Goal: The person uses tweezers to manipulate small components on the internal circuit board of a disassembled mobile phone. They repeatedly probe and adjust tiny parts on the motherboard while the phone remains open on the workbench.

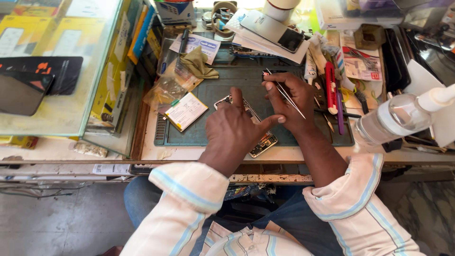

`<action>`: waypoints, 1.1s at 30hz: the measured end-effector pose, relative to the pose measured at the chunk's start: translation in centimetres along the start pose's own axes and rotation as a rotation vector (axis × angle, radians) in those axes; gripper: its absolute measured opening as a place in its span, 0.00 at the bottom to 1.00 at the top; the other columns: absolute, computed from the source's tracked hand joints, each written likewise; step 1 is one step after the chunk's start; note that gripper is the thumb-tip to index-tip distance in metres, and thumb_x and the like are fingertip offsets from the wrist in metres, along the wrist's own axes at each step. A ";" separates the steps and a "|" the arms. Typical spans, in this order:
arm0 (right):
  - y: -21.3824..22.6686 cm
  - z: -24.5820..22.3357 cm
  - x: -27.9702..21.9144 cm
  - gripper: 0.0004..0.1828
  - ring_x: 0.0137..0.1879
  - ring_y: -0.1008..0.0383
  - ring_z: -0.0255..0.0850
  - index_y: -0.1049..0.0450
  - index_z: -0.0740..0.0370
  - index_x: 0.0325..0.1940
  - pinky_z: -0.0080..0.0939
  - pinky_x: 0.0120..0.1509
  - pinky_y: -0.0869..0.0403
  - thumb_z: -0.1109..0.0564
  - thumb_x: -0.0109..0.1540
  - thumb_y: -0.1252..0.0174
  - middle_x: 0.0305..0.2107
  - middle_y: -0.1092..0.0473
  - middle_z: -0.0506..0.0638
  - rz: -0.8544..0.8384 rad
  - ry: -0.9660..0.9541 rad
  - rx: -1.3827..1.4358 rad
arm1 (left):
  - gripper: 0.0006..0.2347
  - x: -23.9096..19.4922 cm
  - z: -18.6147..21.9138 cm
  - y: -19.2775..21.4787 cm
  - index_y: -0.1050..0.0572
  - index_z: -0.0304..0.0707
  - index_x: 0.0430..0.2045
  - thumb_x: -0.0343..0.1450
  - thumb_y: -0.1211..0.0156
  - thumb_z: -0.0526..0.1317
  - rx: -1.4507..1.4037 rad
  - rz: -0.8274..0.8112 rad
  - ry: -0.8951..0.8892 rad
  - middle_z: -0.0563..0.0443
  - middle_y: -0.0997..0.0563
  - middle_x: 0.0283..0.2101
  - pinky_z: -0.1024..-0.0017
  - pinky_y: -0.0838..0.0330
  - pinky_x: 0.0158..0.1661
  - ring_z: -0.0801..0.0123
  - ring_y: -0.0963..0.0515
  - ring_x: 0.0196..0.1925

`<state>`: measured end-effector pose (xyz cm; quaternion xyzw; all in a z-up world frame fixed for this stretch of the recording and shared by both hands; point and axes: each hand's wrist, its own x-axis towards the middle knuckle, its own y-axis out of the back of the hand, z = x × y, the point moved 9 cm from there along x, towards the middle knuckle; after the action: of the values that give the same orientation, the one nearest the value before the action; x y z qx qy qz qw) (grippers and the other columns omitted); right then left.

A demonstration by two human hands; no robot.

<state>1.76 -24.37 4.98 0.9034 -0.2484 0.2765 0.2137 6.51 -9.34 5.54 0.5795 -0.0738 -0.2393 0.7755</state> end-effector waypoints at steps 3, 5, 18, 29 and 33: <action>0.5 -0.1 0.0 0.08 0.39 0.19 0.33 0.23 0.67 0.51 0.34 0.43 0.20 0.60 0.71 0.39 0.38 0.21 0.53 0.035 0.008 -0.060 | 0.49 0.4 0.3 -0.2 0.40 0.32 0.54 0.56 0.45 0.80 0.064 -0.005 -0.006 0.37 0.18 0.35 0.63 0.20 0.30 0.55 0.14 0.36; 1.0 0.1 0.0 0.07 0.38 0.19 0.34 0.23 0.67 0.50 0.34 0.43 0.19 0.60 0.71 0.39 0.37 0.20 0.53 0.093 0.001 -0.054 | 0.49 0.4 0.7 -0.2 0.40 0.30 0.54 0.57 0.46 0.81 0.098 0.024 -0.041 0.37 0.17 0.33 0.64 0.21 0.31 0.55 0.14 0.36; 1.1 -1.6 0.0 0.05 0.42 0.20 0.35 0.25 0.69 0.55 0.34 0.48 0.20 0.64 0.76 0.41 0.42 0.21 0.57 0.071 0.092 0.045 | 0.54 2.6 1.1 -2.3 0.54 0.29 0.71 0.60 0.35 0.70 0.210 0.111 0.025 0.41 0.17 0.38 0.66 0.20 0.26 0.60 0.15 0.36; 0.6 -3.8 0.1 0.04 0.45 0.19 0.36 0.26 0.72 0.54 0.34 0.50 0.18 0.67 0.77 0.42 0.43 0.22 0.57 0.050 0.114 0.108 | 0.56 4.8 1.1 -4.5 0.60 0.19 0.73 0.64 0.37 0.66 0.180 -0.063 0.085 0.44 0.14 0.37 0.65 0.21 0.24 0.64 0.13 0.35; 0.6 -4.4 -0.4 0.04 0.43 0.19 0.37 0.25 0.73 0.53 0.34 0.49 0.19 0.66 0.78 0.41 0.40 0.22 0.57 0.032 0.191 -0.037 | 0.49 5.8 1.8 -5.1 0.55 0.17 0.72 0.67 0.35 0.58 0.166 0.017 0.073 0.41 0.14 0.39 0.68 0.18 0.28 0.63 0.13 0.36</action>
<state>-0.60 -22.40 8.18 0.8649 -0.2461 0.3600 0.2486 9.41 -14.57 0.43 0.6496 -0.0699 -0.2046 0.7289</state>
